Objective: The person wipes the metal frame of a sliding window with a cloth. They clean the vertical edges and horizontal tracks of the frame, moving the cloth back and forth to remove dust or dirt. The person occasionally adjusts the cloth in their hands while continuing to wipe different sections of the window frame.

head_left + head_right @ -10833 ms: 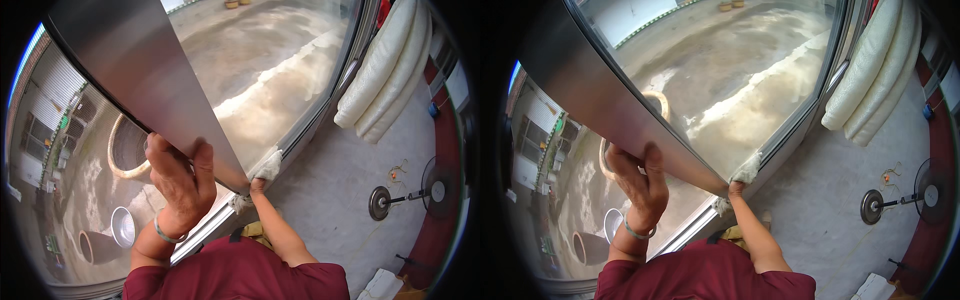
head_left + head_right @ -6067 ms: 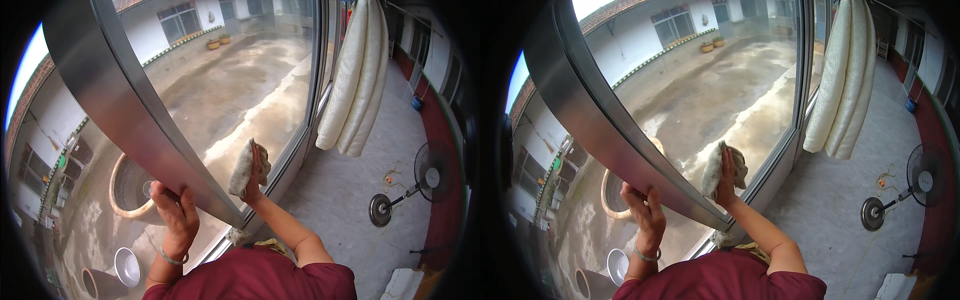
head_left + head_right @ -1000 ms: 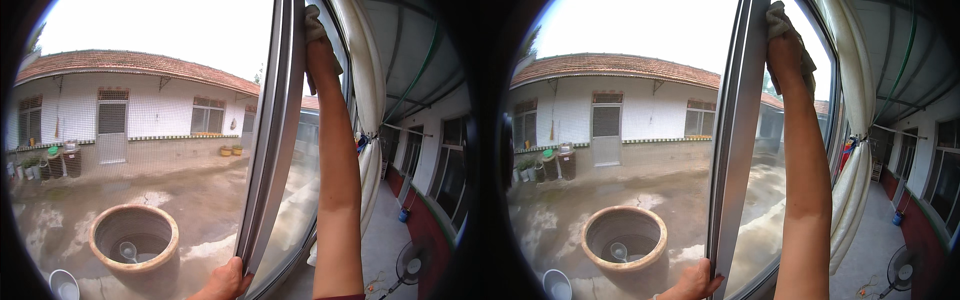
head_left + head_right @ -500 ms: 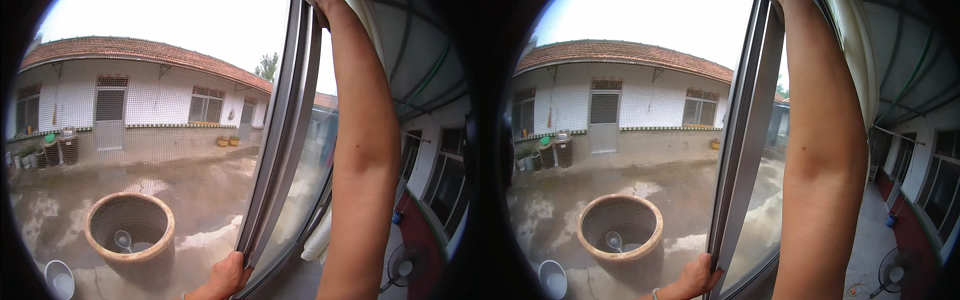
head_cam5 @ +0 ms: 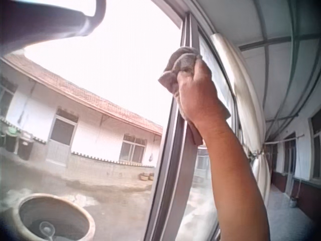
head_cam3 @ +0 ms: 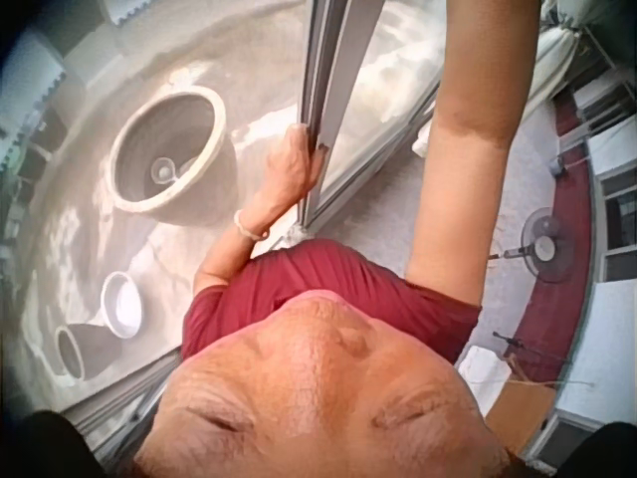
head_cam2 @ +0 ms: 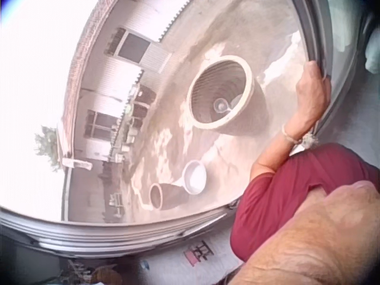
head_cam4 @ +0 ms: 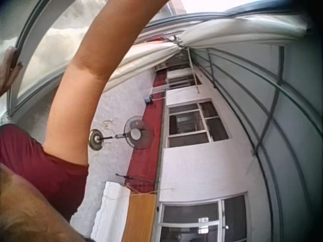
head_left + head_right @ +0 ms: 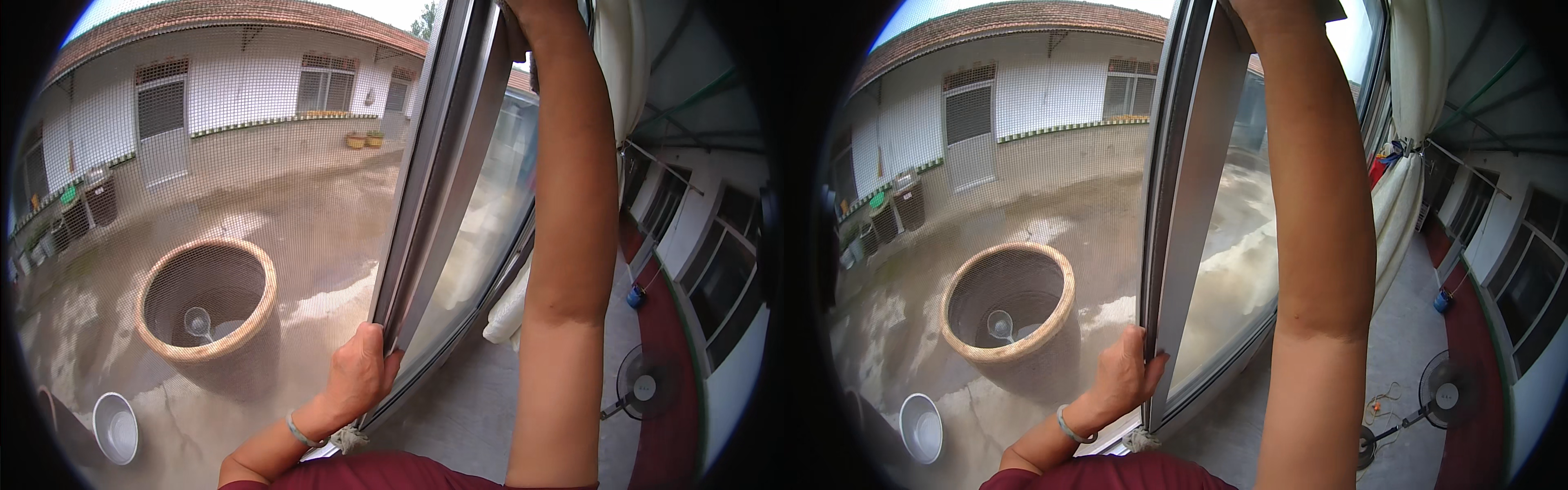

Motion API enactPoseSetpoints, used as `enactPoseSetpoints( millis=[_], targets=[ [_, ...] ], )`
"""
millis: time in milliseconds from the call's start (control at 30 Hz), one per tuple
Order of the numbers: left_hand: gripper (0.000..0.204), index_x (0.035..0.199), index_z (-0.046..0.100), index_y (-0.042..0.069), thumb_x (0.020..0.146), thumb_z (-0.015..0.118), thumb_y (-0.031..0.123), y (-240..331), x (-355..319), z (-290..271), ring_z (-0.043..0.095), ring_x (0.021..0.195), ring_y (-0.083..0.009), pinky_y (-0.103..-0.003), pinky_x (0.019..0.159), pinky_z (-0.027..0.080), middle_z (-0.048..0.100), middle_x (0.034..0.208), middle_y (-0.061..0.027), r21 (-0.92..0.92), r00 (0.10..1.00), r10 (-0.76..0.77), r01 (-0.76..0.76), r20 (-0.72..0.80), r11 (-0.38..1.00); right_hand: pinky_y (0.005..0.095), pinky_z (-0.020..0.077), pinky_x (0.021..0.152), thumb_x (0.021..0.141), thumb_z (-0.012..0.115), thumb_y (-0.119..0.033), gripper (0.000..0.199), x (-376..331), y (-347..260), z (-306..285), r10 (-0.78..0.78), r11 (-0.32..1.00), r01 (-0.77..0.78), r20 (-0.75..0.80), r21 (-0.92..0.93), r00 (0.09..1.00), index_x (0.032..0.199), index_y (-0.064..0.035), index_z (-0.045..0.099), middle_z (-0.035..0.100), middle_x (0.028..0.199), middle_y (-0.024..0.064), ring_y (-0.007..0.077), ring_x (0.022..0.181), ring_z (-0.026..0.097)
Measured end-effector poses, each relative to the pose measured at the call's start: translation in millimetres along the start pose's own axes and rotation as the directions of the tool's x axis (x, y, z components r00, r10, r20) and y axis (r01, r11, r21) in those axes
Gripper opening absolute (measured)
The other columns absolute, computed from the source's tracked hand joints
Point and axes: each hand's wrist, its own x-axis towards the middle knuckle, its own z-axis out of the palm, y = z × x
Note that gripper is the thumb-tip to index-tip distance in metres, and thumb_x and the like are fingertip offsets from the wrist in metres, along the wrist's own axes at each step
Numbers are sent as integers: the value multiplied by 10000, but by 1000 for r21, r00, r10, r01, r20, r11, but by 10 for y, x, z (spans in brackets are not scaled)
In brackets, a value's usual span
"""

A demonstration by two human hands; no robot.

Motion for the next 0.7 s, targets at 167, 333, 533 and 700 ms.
enactPoseSetpoints(
  millis=[167, 333, 533, 700],
  targets=[
    [428, 1071, 414, -13, 797, 737, 53, 6, -20, 74, 580, 610, -396, -455, 530, 457, 549, 742, -175, -32, 1000, 13, -13, 0, 999, 416, 365, 1112, 956, 519, -121, 563, -797, -458, -329, 61, 998, -59, 43, -31, 997, 1449, 74, 328, 468, 1403, 296, 418, 1306, 471],
    [421, 1074, 424, -15, 799, 735, 56, 60, -32, 161, 579, 604, -377, -436, 531, 453, 541, 712, -155, -61, 1000, 7, -8, -15, 998, 449, 351, 1068, 944, 552, -187, 548, -1638, -675, -651, -35, 999, 35, 2, 6, 999, 1454, -29, 428, 445, 1466, 232, 385, 1303, 470],
    [425, 1116, 451, -25, 786, 712, 40, 69, -100, 102, 602, 782, -433, -474, 644, 493, 559, 914, -226, -98, 998, -66, 67, 13, 993, 501, 234, 1163, 945, 581, -160, 694, -2810, -1174, -1112, 152, 988, -147, 268, -38, 951, 1504, 76, 245, 285, 1534, 302, 456, 1407, 312],
    [437, 1155, 458, -35, 769, 662, -53, -26, -299, 144, 624, 851, -358, -404, 699, 530, 558, 1005, -218, -125, 1000, -6, 7, 13, 992, 574, 252, 1122, 942, 600, -207, 701, -3852, -1517, -1420, 231, 973, -227, 316, -50, 920, 1494, 71, 269, 255, 1522, 350, 524, 1368, 323]
  ],
)
